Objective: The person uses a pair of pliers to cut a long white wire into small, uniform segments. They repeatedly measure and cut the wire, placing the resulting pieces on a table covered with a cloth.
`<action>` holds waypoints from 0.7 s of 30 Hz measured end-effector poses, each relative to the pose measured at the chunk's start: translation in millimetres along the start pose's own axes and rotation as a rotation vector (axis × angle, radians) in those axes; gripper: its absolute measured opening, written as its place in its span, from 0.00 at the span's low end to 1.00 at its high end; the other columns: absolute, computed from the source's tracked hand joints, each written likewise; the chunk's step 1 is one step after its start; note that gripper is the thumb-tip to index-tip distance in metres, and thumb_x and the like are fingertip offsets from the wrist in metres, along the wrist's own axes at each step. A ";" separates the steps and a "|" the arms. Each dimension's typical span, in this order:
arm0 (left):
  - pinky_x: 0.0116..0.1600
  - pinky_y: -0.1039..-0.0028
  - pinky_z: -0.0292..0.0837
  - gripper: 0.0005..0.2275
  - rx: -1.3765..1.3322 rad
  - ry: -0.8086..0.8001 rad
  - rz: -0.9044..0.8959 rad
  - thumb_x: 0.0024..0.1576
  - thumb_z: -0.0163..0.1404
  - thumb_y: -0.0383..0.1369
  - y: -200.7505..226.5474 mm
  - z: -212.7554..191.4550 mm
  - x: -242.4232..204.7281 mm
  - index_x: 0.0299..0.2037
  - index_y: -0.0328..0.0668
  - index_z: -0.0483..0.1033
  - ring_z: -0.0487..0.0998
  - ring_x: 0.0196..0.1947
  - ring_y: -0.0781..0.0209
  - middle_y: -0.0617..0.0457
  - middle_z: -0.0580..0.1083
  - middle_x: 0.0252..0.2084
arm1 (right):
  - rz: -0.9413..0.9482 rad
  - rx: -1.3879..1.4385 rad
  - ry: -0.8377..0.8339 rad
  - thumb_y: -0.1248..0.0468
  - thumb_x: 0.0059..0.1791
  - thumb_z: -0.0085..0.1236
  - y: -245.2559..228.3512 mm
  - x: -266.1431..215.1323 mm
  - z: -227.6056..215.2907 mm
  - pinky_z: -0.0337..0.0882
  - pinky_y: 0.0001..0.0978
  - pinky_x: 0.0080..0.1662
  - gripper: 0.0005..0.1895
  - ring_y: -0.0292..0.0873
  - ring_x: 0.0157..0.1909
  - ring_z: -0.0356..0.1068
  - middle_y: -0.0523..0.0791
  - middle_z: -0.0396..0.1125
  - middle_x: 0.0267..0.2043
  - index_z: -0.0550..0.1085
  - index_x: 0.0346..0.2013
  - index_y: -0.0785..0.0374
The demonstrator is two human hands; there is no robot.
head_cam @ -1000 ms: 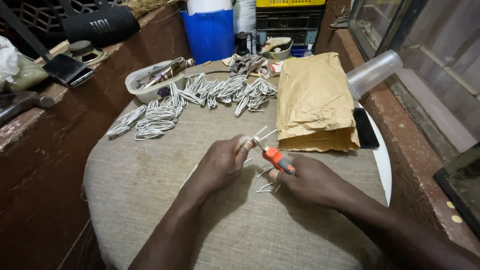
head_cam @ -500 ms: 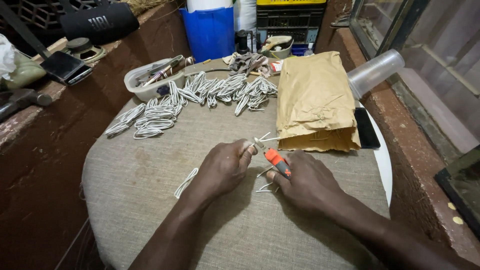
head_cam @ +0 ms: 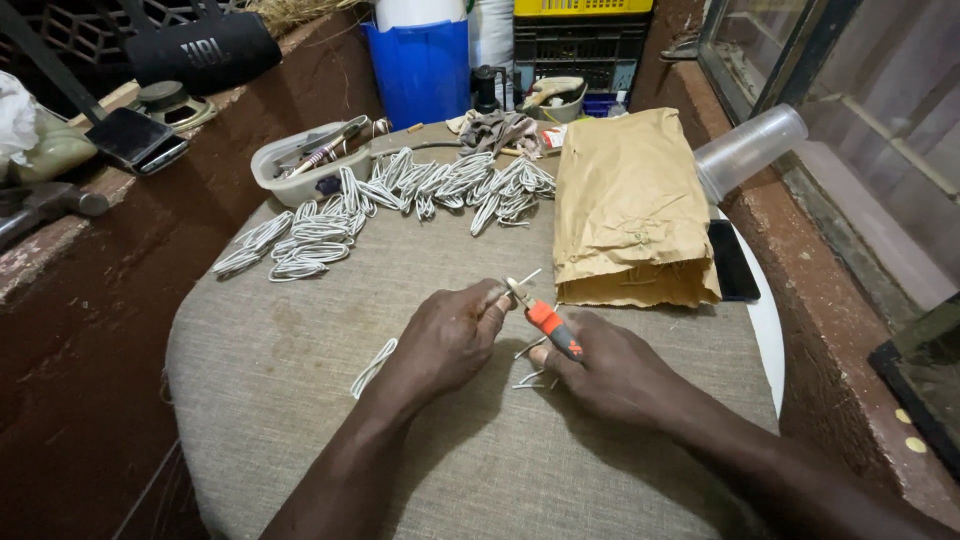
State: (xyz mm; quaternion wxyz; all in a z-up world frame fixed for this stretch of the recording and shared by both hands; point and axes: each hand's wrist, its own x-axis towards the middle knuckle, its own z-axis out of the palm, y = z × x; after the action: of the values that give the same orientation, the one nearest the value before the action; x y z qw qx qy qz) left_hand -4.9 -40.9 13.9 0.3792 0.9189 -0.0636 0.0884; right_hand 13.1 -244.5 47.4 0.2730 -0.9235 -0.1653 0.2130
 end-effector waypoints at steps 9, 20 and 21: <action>0.37 0.46 0.72 0.12 0.071 -0.004 0.036 0.67 0.44 0.36 6.6 -14.8 -0.5 0.38 0.38 0.77 0.80 0.32 0.21 0.28 0.77 0.28 | -0.046 0.032 0.058 0.41 0.54 0.54 22.3 19.6 6.5 0.73 0.49 0.56 0.23 0.58 0.54 0.76 0.53 0.72 0.42 0.75 0.47 0.58; 0.50 0.45 0.79 0.11 -0.199 0.092 0.222 0.67 0.48 0.33 -22.4 -0.4 -0.4 0.50 0.42 0.84 0.83 0.48 0.32 0.34 0.83 0.42 | -0.172 0.635 -0.060 0.57 0.56 0.57 56.1 40.3 35.7 0.77 0.41 0.34 0.16 0.46 0.29 0.72 0.50 0.70 0.25 0.75 0.30 0.65; 0.55 0.48 0.79 0.12 -0.364 0.052 0.259 0.68 0.47 0.34 -32.4 6.2 3.5 0.53 0.46 0.85 0.83 0.53 0.40 0.38 0.84 0.46 | -0.162 0.822 -0.179 0.60 0.57 0.55 65.9 45.9 42.1 0.78 0.41 0.28 0.16 0.48 0.24 0.73 0.53 0.70 0.23 0.74 0.29 0.67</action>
State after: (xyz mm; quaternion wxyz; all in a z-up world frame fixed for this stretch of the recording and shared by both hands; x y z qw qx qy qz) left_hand 5.2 -22.7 -11.8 0.5259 0.8168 -0.1862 0.1472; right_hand 44.5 -259.3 -36.4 0.6187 -0.6999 -0.1615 0.3181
